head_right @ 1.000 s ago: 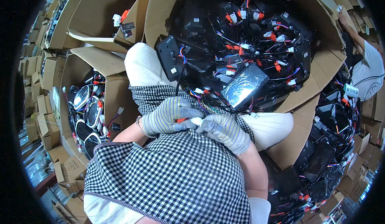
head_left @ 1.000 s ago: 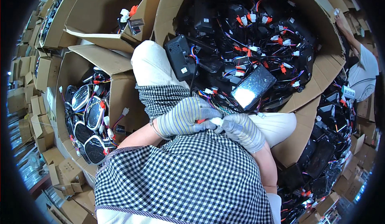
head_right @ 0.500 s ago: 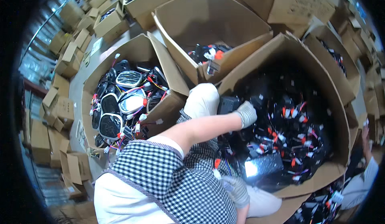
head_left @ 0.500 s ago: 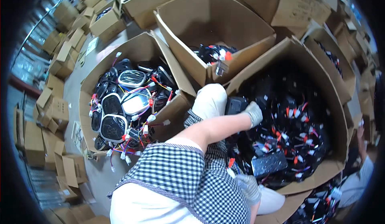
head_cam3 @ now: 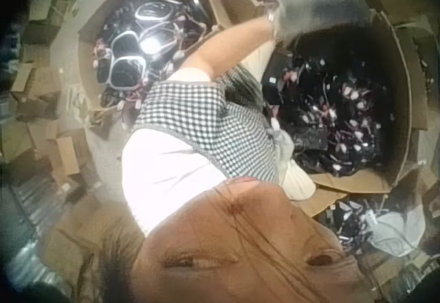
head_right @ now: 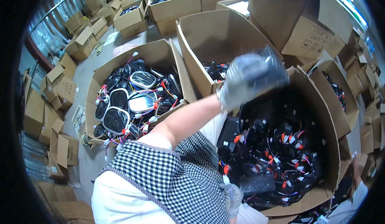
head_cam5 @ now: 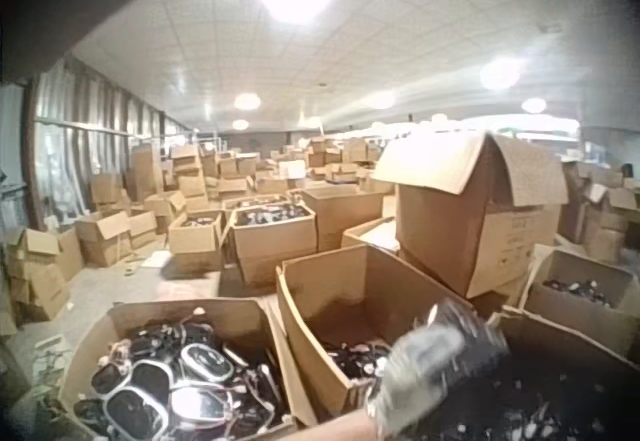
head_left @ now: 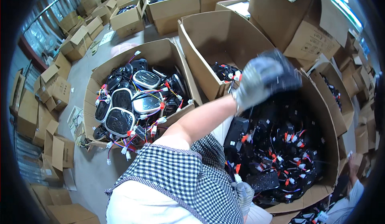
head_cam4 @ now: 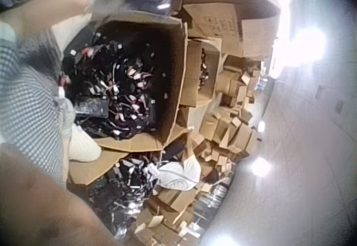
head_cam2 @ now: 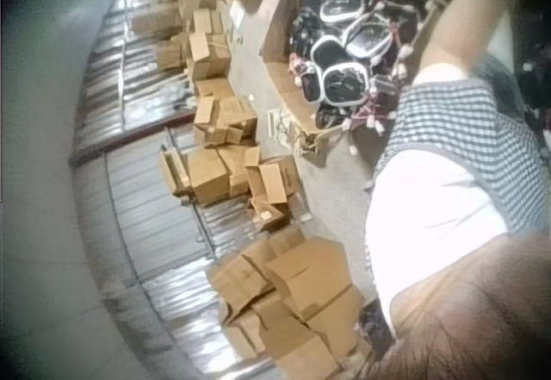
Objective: The person connects the wire harness connectors on electronic display units by hand and transfers the units into a cardboard box.
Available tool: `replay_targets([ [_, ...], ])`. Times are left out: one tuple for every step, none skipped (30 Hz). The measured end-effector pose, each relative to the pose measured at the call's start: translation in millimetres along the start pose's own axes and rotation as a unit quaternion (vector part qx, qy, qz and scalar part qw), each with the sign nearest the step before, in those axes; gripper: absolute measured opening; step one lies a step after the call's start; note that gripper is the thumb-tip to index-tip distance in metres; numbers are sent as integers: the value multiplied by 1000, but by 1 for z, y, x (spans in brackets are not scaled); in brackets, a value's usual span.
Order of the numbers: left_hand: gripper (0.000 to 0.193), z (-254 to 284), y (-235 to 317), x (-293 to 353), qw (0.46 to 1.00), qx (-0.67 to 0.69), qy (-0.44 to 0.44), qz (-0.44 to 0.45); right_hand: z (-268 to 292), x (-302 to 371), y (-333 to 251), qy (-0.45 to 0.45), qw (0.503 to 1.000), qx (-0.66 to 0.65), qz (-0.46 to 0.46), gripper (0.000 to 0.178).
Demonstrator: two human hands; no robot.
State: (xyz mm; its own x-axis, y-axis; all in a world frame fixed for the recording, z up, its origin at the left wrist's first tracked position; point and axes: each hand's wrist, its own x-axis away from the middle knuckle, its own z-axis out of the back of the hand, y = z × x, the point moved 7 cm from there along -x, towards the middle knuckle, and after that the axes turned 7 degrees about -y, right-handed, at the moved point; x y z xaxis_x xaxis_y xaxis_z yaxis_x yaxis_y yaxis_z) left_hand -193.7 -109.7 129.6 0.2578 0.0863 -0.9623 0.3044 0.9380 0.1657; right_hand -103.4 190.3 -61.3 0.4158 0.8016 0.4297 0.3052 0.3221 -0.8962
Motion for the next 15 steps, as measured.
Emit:
replay_targets([
  [47,8,-22,-13,997,-59,45,4,0,3,2,-3,1000,-1,4,45],
  [49,2,-50,-24,992,-86,30,83,-1,5,4,-3,1000,-4,9,45],
  [51,-1,-71,-30,980,-115,17,162,-1,8,6,-7,1000,-5,14,44],
  [51,-6,-84,-28,964,-145,-17,223,-1,10,8,-10,1000,-7,18,43],
  [45,-14,-72,-32,967,-143,-74,197,0,12,12,-4,1000,-14,21,43],
  [28,-23,-53,-29,976,-146,-110,115,1,11,14,4,1000,-22,16,42],
  [14,-50,-41,-16,960,-86,-231,130,2,11,15,13,999,-31,9,41],
  [10,-71,-11,7,956,-98,-272,54,2,12,17,23,999,-41,7,40],
  [13,-88,19,35,931,8,-362,40,3,12,19,37,998,-55,4,40],
  [17,-105,50,72,868,36,-495,10,3,11,21,57,996,-71,-2,39],
  [22,-113,74,116,837,84,-541,-24,8,13,22,82,993,-87,-15,38],
  [25,-123,82,167,785,71,-613,-50,10,7,23,110,988,-104,-29,38],
  [26,-123,92,196,743,48,-665,-57,9,6,16,107,992,-37,-61,37],
  [26,-117,93,209,734,4,-675,-78,4,-3,9,95,992,-67,-44,37],
  [24,-118,92,224,744,-12,-664,-74,1,-8,10,83,992,-97,-24,37],
])
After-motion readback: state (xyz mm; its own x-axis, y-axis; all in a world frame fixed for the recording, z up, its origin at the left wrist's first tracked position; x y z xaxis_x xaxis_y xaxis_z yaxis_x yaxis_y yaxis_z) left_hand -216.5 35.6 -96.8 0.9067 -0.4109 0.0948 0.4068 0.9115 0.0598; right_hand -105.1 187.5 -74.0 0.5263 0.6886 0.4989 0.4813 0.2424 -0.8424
